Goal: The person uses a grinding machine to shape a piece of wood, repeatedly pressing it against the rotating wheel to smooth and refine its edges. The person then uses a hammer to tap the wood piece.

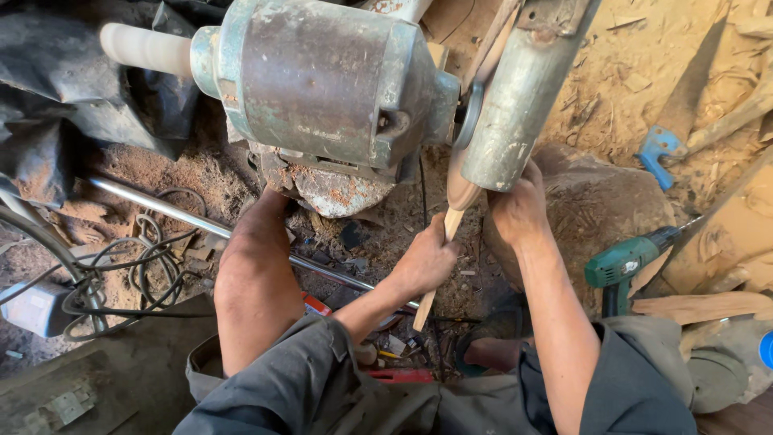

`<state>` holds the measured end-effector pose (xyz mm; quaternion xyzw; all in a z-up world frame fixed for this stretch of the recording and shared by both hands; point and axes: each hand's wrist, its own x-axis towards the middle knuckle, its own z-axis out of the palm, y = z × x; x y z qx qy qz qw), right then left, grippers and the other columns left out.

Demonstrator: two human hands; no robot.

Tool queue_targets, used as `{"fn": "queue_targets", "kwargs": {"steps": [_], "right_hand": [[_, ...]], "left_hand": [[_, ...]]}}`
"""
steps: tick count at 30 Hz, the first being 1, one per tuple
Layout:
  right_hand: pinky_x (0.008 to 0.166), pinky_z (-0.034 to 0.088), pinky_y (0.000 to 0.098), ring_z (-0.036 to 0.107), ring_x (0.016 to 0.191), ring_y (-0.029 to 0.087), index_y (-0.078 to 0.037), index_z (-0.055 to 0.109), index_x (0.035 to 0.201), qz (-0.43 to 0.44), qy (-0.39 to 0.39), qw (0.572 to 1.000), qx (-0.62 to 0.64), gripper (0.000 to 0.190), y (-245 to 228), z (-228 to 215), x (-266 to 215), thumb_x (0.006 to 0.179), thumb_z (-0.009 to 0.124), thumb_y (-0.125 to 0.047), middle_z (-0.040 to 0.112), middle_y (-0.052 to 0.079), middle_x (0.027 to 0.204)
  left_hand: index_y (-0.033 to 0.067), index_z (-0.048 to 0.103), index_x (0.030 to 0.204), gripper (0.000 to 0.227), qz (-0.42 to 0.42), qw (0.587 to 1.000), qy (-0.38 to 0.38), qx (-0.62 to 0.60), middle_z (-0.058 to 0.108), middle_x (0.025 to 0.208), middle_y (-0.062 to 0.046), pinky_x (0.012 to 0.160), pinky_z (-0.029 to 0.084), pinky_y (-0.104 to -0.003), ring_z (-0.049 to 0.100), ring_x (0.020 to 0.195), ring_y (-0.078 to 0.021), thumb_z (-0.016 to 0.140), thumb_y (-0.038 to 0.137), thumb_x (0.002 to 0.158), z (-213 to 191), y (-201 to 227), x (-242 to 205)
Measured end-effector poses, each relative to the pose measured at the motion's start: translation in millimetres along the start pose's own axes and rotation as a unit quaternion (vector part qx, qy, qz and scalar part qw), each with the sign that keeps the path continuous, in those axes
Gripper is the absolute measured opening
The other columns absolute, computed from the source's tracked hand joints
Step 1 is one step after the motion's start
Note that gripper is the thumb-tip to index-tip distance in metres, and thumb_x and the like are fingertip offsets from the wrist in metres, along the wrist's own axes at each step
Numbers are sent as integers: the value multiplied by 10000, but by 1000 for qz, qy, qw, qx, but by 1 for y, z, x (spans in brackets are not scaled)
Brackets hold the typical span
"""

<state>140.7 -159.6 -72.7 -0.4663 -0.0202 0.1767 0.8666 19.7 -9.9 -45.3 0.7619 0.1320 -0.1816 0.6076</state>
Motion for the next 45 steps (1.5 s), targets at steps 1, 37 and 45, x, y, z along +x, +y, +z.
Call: {"fn": "queue_targets", "kwargs": {"steps": [1, 37, 45], "right_hand": [[1050, 535, 388, 664, 1122, 203, 37, 606, 1258, -6, -12, 1000, -13, 294, 3, -1, 4, 966, 579, 68, 681, 113, 1174], [1177, 380, 425, 499, 1359, 246, -81, 346, 1574, 49, -15, 998, -25, 752, -29, 30, -81, 888, 652, -126, 539, 76, 1409], [1172, 395, 476, 502, 1366, 290, -119, 328, 1587, 84, 8, 996, -12, 792, -35, 20, -88, 854, 628, -153, 519, 110, 1451]], "left_hand": [[-90, 388, 1394, 600, -10, 1000, -6, -4, 689, 971, -323, 829, 543, -469, 712, 878, -392, 535, 167, 872, 0, -1, 1], [-71, 366, 1280, 488, 37, 994, -3, 105, 549, 1150, -333, 819, 549, -543, 659, 926, -490, 603, 157, 918, 6, -29, -68], [-139, 261, 1447, 881, 113, 993, -17, 28, 468, 1295, -325, 906, 545, -493, 601, 1132, -427, 693, 477, 990, 7, -16, -71]]}}
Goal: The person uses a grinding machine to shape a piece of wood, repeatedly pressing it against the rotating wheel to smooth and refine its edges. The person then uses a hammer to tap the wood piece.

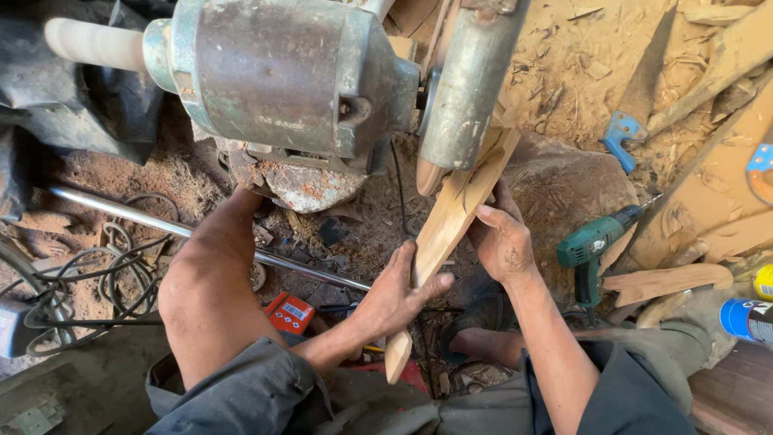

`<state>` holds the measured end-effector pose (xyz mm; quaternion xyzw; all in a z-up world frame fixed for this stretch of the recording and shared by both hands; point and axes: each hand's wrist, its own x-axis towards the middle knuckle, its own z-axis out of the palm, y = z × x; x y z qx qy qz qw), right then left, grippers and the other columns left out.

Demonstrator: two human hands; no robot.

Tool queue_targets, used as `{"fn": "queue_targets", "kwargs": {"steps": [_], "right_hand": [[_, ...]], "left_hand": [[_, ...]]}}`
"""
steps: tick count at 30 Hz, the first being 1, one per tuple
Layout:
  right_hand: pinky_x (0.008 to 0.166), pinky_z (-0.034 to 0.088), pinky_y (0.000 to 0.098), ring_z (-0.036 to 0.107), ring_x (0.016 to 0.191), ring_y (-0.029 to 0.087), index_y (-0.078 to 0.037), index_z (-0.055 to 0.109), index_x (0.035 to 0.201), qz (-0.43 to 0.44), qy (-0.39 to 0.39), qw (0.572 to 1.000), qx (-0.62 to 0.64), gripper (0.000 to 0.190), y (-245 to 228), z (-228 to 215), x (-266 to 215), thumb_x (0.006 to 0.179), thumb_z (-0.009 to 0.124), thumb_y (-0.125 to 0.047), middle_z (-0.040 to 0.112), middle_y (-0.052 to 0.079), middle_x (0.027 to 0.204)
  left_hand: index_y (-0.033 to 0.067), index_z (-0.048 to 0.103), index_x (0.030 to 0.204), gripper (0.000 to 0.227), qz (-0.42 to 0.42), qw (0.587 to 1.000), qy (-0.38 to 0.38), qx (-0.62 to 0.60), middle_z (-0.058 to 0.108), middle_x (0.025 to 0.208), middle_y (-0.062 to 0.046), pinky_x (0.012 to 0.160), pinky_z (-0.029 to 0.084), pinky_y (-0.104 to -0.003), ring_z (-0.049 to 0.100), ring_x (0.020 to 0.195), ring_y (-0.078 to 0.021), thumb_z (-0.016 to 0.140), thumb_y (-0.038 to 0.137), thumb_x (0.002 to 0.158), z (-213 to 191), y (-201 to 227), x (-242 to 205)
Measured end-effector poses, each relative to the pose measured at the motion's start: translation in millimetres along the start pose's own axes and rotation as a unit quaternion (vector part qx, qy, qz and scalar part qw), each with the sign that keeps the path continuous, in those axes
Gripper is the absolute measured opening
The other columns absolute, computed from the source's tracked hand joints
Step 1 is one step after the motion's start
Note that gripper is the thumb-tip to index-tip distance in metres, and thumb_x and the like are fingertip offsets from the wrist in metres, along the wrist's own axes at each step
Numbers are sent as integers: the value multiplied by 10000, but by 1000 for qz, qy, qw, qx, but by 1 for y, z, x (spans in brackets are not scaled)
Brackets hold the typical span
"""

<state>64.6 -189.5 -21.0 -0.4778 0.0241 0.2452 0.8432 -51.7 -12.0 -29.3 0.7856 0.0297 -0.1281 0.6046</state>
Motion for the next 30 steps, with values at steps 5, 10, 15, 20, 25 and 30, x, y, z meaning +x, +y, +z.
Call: {"fn": "queue_targets", "kwargs": {"steps": [5, 10, 15, 20, 25, 30], "right_hand": [[1165, 406, 497, 503, 1374, 290, -107, 337, 1585, 14, 5, 1000, -9, 786, 5, -7, -7, 856, 624, -171, 508, 112, 1482], [1142, 420, 487, 526, 1338, 295, -97, 351, 1572, 40, -22, 999, -10, 756, 15, -7, -20, 878, 642, -174, 525, 131, 1447], [1116, 446, 473, 549, 1302, 283, -95, 359, 1559, 52, -31, 998, -33, 739, 16, -12, -28, 887, 654, -183, 553, 140, 1407], [1060, 466, 462, 558, 1238, 252, -112, 358, 1549, 65, -17, 995, -75, 760, 17, -16, -34, 852, 654, -189, 559, 101, 1366], [1094, 451, 458, 548, 1245, 264, -71, 361, 1533, 68, -39, 991, -104, 758, 19, -16, -36, 858, 673, -215, 560, 118, 1335], [1130, 434, 453, 526, 1303, 255, -93, 348, 1534, 69, -31, 987, -143, 796, 19, -17, -33, 829, 683, -252, 534, 121, 1376]], "left_hand": [[-6, 551, 1380, 643, -4, 996, 83, -29, 583, 1193, -203, 888, 552, -414, 643, 1055, -300, 603, 484, 967, -5, 6, 19], [-9, 684, 1222, 491, 22, 988, 138, -69, 626, 1209, -162, 895, 565, -391, 677, 1034, -268, 680, 398, 948, -5, 5, 37], [3, 744, 1133, 368, 54, 991, 119, -39, 686, 1168, -150, 871, 565, -398, 715, 1022, -298, 705, 322, 953, -9, 2, 41], [16, 675, 1193, 285, 150, 981, 95, 81, 647, 1185, -171, 816, 587, -438, 701, 949, -377, 643, 222, 999, -6, 1, 37], [9, 567, 1157, 215, 201, 966, 80, 142, 585, 1089, -163, 738, 584, -461, 679, 890, -388, 606, 115, 974, -1, -2, 34], [1, 539, 1149, 180, 213, 965, 73, 134, 568, 1061, -153, 698, 580, -446, 669, 854, -372, 575, 80, 991, -2, -3, 36]]}}
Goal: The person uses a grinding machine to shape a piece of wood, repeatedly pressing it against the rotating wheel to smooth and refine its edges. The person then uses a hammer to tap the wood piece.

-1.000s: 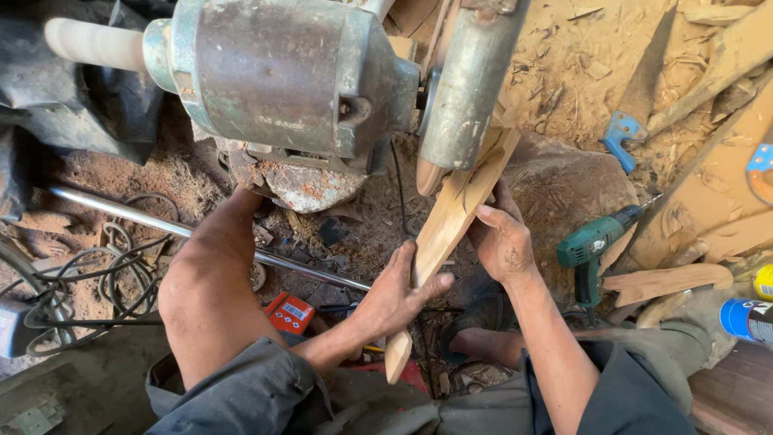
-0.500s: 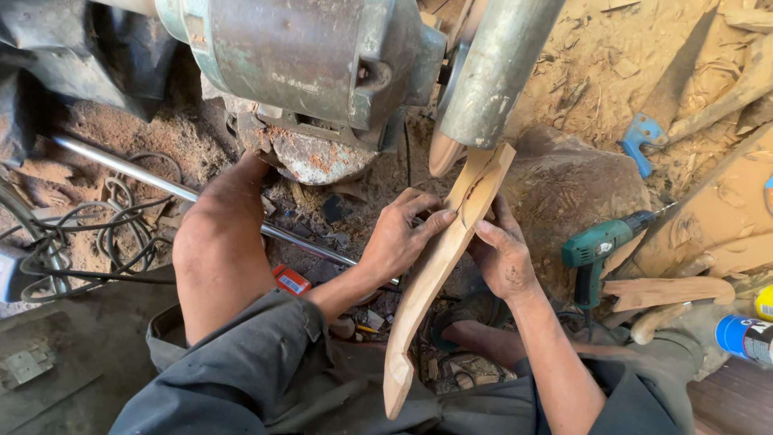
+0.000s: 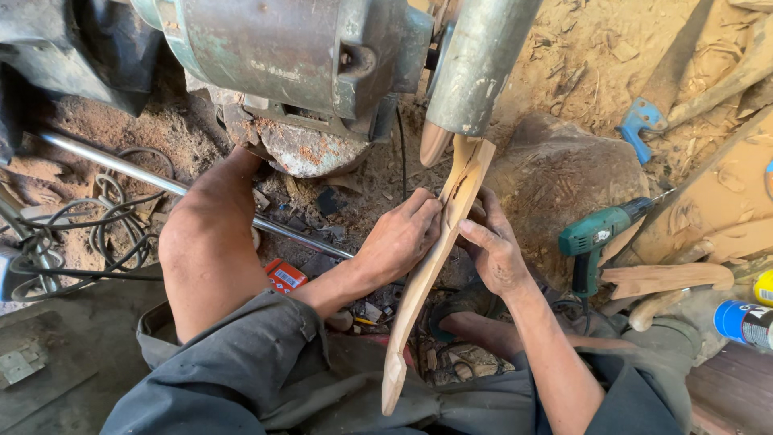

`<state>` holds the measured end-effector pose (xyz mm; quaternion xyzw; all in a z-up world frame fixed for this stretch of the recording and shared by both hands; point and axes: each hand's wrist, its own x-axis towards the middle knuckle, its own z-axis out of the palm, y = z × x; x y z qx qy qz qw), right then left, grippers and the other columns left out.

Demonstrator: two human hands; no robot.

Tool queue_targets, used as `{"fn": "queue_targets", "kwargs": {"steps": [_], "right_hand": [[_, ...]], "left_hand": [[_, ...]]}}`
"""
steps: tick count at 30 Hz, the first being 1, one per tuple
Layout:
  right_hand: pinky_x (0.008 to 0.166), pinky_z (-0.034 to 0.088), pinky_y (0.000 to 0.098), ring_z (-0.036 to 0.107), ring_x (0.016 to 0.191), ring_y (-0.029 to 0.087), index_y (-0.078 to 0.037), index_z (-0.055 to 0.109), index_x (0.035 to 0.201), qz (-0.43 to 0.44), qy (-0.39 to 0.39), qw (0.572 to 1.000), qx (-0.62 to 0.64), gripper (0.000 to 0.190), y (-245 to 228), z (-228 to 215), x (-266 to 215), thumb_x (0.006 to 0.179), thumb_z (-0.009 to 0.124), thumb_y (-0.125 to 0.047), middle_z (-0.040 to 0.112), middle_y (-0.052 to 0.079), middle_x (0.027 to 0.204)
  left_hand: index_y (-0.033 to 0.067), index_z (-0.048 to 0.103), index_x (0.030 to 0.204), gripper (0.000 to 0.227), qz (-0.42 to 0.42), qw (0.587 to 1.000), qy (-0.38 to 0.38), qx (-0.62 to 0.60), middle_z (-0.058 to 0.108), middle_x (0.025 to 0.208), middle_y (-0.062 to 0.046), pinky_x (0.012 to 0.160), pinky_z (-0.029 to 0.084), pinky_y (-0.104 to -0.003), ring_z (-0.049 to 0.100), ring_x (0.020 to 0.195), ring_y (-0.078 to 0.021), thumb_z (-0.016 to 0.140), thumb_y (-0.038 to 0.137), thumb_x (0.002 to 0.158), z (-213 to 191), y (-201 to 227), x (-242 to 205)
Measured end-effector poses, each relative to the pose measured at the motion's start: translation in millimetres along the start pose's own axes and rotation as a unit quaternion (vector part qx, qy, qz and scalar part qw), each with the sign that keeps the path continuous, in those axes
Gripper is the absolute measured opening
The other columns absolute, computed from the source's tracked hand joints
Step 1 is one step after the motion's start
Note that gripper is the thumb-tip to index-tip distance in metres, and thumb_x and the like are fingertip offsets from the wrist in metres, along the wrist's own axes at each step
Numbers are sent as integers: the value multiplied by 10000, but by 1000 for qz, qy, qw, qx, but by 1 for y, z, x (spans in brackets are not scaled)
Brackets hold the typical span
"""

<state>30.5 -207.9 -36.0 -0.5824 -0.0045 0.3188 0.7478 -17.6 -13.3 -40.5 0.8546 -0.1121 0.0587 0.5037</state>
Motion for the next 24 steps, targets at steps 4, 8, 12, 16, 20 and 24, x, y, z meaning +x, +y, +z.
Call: {"fn": "queue_targets", "kwargs": {"steps": [4, 8, 12, 16, 20, 24], "right_hand": [[1114, 439, 490, 515, 1280, 291, -86, 341, 1545, 12, 9, 1000, 25, 822, 2, -3, -1, 817, 676, -268, 512, 136, 1360], [1141, 413, 485, 542, 1315, 347, -31, 412, 1534, 33, 28, 986, 162, 803, 1, -11, -5, 806, 634, -287, 560, 177, 1416], [1163, 383, 486, 533, 1330, 345, -28, 439, 1530, 34, 20, 971, 238, 763, 6, -15, -8, 819, 602, -250, 561, 177, 1447], [1182, 363, 492, 520, 1348, 342, -37, 437, 1528, 39, 6, 971, 237, 759, 8, -11, -6, 812, 598, -232, 550, 184, 1461], [1199, 347, 505, 500, 1375, 364, -26, 412, 1541, 34, -20, 973, 228, 793, 6, -4, -4, 799, 604, -227, 527, 204, 1484], [1211, 332, 520, 478, 1402, 381, -30, 367, 1557, 30, -17, 977, 209, 828, 3, 1, -2, 786, 602, -218, 499, 229, 1511]], "left_hand": [[11, 562, 1165, 190, -20, 1000, 6, -13, 575, 1081, -144, 745, 575, -448, 672, 897, -357, 578, 142, 1028, 2, 0, -1], [9, 595, 1181, 295, -112, 987, 30, -109, 560, 1069, -130, 837, 553, -427, 646, 965, -306, 611, 267, 1039, 4, -1, 0], [-15, 555, 1208, 538, -255, 954, -3, -157, 536, 1097, -141, 870, 563, -373, 611, 1008, -252, 710, 423, 936, 13, -6, 4], [-27, 456, 1390, 731, -315, 865, -26, -390, 642, 1180, -181, 962, 524, -354, 632, 1090, -224, 701, 463, 906, 21, -8, 7], [-31, 411, 1437, 781, -353, 841, -34, -409, 641, 1232, -175, 979, 523, -338, 645, 1125, -217, 702, 449, 893, 19, -8, 7], [-33, 423, 1433, 794, -373, 825, -15, -424, 651, 1195, -196, 908, 557, -354, 664, 1051, -233, 693, 455, 867, 17, -5, 9]]}}
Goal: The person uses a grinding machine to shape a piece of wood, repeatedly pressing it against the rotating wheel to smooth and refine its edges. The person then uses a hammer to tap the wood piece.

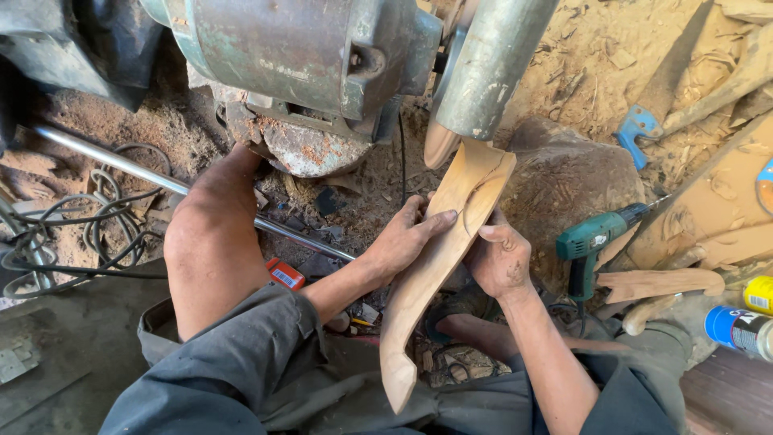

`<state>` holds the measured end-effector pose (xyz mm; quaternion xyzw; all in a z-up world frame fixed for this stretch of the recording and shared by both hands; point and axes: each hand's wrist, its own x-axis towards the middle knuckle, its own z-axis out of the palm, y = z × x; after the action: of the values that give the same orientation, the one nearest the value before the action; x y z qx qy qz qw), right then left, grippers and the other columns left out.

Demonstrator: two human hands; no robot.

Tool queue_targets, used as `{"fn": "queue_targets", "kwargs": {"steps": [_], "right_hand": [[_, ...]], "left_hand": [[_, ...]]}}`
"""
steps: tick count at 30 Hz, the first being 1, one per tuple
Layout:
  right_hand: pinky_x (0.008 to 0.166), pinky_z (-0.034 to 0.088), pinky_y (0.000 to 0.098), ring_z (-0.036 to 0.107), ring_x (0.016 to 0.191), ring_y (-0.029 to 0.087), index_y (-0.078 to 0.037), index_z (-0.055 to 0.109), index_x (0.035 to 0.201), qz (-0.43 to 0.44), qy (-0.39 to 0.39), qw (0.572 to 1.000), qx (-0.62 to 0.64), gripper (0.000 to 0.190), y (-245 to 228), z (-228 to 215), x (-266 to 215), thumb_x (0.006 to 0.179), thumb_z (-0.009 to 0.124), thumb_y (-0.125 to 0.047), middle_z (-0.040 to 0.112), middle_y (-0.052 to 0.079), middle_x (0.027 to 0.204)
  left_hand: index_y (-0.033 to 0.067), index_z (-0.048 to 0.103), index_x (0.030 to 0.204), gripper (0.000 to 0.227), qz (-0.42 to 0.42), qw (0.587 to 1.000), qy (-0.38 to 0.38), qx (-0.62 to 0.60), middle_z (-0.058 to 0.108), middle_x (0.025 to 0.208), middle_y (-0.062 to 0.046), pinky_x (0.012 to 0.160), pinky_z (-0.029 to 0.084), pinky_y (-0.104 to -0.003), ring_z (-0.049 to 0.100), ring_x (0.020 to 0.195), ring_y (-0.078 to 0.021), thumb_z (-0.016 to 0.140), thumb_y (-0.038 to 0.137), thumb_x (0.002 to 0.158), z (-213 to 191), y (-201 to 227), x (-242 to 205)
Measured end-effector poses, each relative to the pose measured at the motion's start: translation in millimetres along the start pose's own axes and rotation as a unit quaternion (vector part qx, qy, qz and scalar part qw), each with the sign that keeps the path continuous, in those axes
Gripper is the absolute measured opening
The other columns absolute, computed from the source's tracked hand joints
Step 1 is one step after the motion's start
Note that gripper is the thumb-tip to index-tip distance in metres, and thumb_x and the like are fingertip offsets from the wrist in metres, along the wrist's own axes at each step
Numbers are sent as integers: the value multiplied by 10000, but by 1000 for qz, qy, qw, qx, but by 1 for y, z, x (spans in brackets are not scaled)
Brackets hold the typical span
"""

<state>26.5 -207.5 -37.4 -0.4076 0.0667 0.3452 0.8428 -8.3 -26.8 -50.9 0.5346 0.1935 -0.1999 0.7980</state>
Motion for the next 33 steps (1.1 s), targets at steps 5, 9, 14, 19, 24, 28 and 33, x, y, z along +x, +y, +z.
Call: {"fn": "queue_targets", "kwargs": {"steps": [5, 9, 14, 19, 24, 28, 33], "right_hand": [[1202, 342, 515, 477, 1405, 378, -72, 338, 1583, 0, 12, 1000, -20, 871, -4, 8, 3, 771, 610, -229, 489, 239, 1519], [1186, 377, 495, 489, 1389, 373, -85, 311, 1595, -25, -10, 999, -26, 832, -9, 14, 8, 843, 627, -245, 503, 234, 1504], [1147, 426, 473, 523, 1361, 329, -100, 314, 1606, -64, 22, 991, -112, 786, -15, 22, 18, 905, 630, -260, 537, 193, 1465], [1154, 412, 426, 491, 1395, 269, -67, 317, 1619, -73, -10, 989, -125, 770, -17, 29, 28, 944, 656, -218, 481, 130, 1537], [1173, 401, 406, 483, 1418, 253, -32, 326, 1614, -93, -34, 984, -150, 767, -20, 36, 39, 948, 667, -202, 467, 129, 1572], [1171, 411, 404, 512, 1378, 251, 6, 403, 1568, -107, -24, 984, -138, 676, -21, 44, 45, 978, 668, -191, 519, 143, 1496], [1122, 443, 422, 538, 1314, 237, -23, 437, 1520, -109, -4, 985, -134, 643, -20, 51, 49, 962, 682, -228, 548, 120, 1435]], "left_hand": [[-27, 419, 1434, 797, -12, 999, 14, 28, 640, 1179, -203, 900, 563, -348, 665, 1042, -231, 676, 489, 883, 2, 1, -1], [-78, 423, 1434, 835, 17, 1000, -3, 13, 632, 1207, -226, 931, 555, -347, 656, 1089, -248, 665, 524, 909, 1, 2, -4], [-35, 223, 1511, 1100, 46, 992, -67, 96, 594, 1239, -220, 908, 572, -369, 643, 1111, -262, 763, 561, 761, 4, 6, -15], [-20, 250, 1536, 1081, 98, 991, -59, 67, 601, 1238, -169, 889, 557, -342, 627, 1091, -227, 817, 449, 744, 6, 12, -21], [6, 312, 1549, 986, 70, 996, -29, 54, 614, 1143, -169, 778, 546, -343, 619, 956, -218, 776, 379, 762, 3, 20, -21], [-3, 325, 1519, 958, 71, 996, -28, 47, 626, 1171, -158, 871, 548, -348, 655, 1019, -202, 773, 382, 765, -2, 27, -16], [-28, 353, 1508, 928, 82, 995, -39, 46, 618, 1185, -178, 953, 523, -377, 636, 1069, -220, 776, 362, 779, -10, 30, -8]]}}
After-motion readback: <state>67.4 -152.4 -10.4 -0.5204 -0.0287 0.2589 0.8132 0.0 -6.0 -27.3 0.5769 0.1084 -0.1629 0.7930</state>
